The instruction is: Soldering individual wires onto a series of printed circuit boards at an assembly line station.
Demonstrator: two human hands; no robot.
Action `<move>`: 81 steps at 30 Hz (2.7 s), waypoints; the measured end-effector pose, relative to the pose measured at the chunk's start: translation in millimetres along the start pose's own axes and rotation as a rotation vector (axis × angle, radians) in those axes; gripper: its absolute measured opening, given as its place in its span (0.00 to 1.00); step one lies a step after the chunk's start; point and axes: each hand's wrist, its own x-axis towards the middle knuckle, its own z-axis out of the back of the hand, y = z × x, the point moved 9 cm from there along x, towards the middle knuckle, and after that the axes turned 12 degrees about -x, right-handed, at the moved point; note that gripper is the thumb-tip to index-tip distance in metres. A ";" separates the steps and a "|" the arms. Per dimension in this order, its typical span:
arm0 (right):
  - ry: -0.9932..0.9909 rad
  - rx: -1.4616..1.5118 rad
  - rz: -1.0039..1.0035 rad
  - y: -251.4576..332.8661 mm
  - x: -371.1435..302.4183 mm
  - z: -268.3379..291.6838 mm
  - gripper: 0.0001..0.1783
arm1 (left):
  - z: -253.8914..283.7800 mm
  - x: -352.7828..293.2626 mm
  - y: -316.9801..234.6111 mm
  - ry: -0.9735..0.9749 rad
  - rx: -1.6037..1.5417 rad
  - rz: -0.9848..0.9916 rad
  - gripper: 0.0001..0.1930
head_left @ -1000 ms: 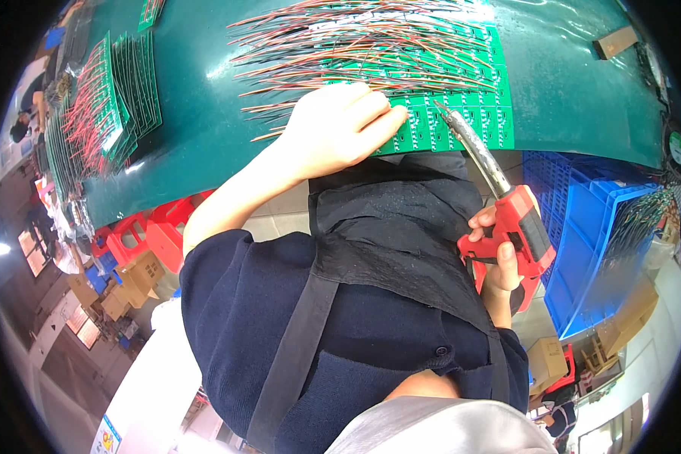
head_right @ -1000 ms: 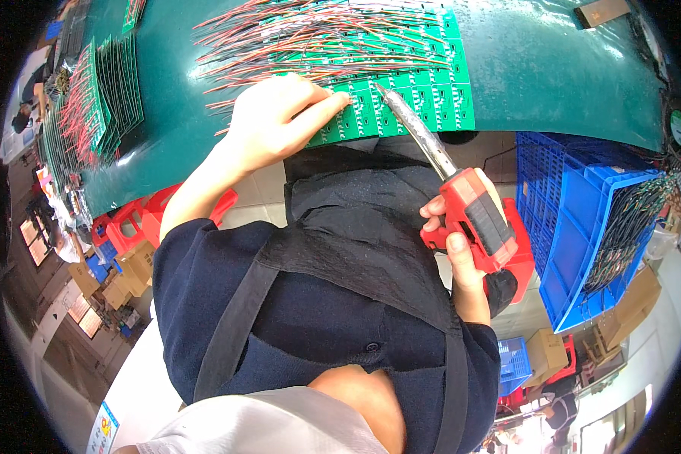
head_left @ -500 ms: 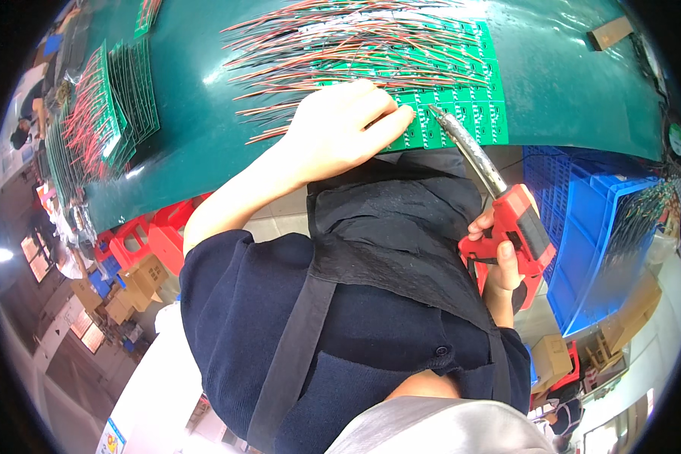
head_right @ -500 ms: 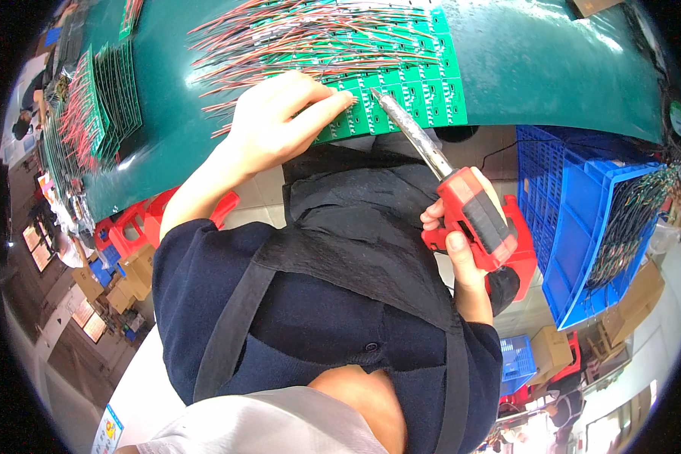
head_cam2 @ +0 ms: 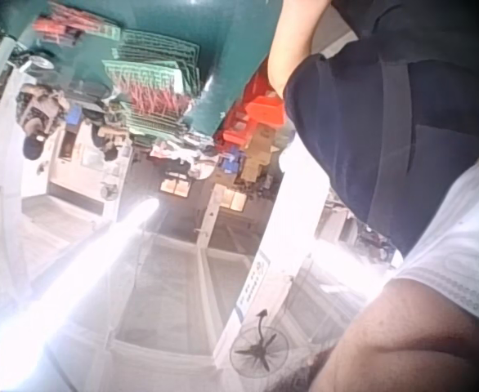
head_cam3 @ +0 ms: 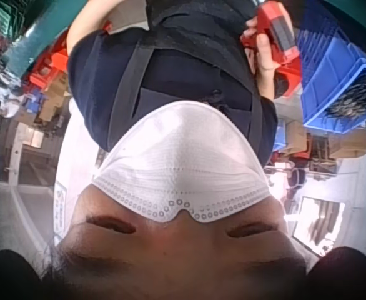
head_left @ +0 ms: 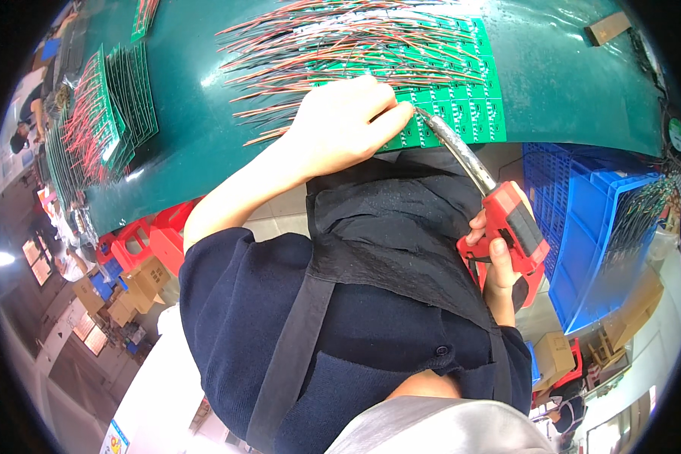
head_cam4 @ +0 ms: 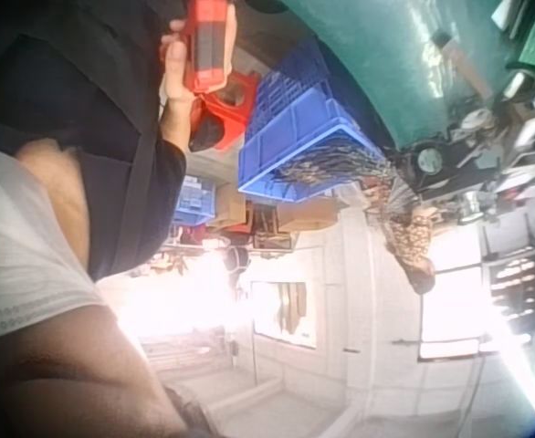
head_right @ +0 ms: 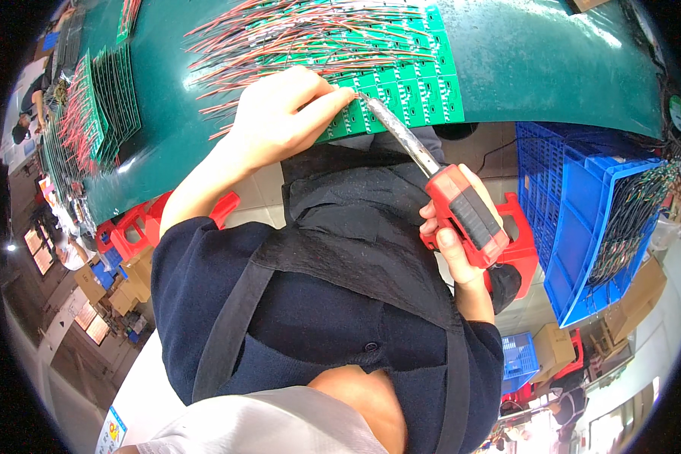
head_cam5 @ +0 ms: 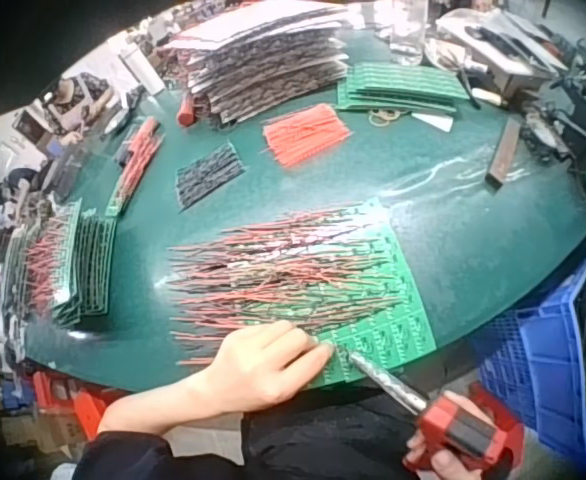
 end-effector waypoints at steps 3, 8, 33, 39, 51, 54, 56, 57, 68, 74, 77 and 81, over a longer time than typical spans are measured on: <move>-0.024 0.030 0.013 3.0 1.9 1.1 0.31 | 0.3 1.3 -2.0 -0.004 0.015 -0.012 0.12; -0.062 0.018 0.024 7.4 5.0 3.4 0.27 | 1.0 2.2 -4.4 0.000 0.044 -0.028 0.13; 0.069 0.143 -0.021 -7.4 1.4 4.7 0.47 | 1.6 4.7 -6.3 -0.024 0.052 -0.054 0.15; 0.045 0.055 -0.049 -7.9 0.1 0.6 0.43 | 1.2 4.2 -4.2 -0.032 0.023 -0.037 0.14; 0.079 0.188 -0.017 -10.4 0.0 8.3 0.48 | 2.2 4.3 -4.9 -0.031 0.031 -0.028 0.13; 0.074 0.195 -0.018 -9.6 -0.2 7.9 0.47 | 1.2 4.4 -5.1 -0.033 0.038 -0.029 0.12; 0.082 0.196 -0.003 -10.1 -0.8 8.3 0.47 | 2.2 5.3 -5.3 -0.044 0.035 -0.022 0.12; 0.081 0.197 -0.002 -9.4 -0.7 8.4 0.47 | 2.1 5.5 -5.4 -0.044 0.035 -0.023 0.12; -0.032 0.003 0.044 4.4 4.7 14.0 0.28 | 6.3 14.5 -3.3 -0.088 -0.081 -0.014 0.12; 0.026 0.125 -0.045 -12.7 -3.1 17.3 0.47 | -4.7 21.5 -0.5 -0.041 -0.075 0.032 0.12; 0.030 0.103 -0.035 -13.6 -2.9 16.8 0.48 | -6.5 22.5 -0.8 -0.033 -0.051 0.033 0.11; -0.070 -0.019 -0.042 -0.2 -1.2 12.4 0.29 | -7.7 22.3 0.5 -0.039 -0.054 0.046 0.11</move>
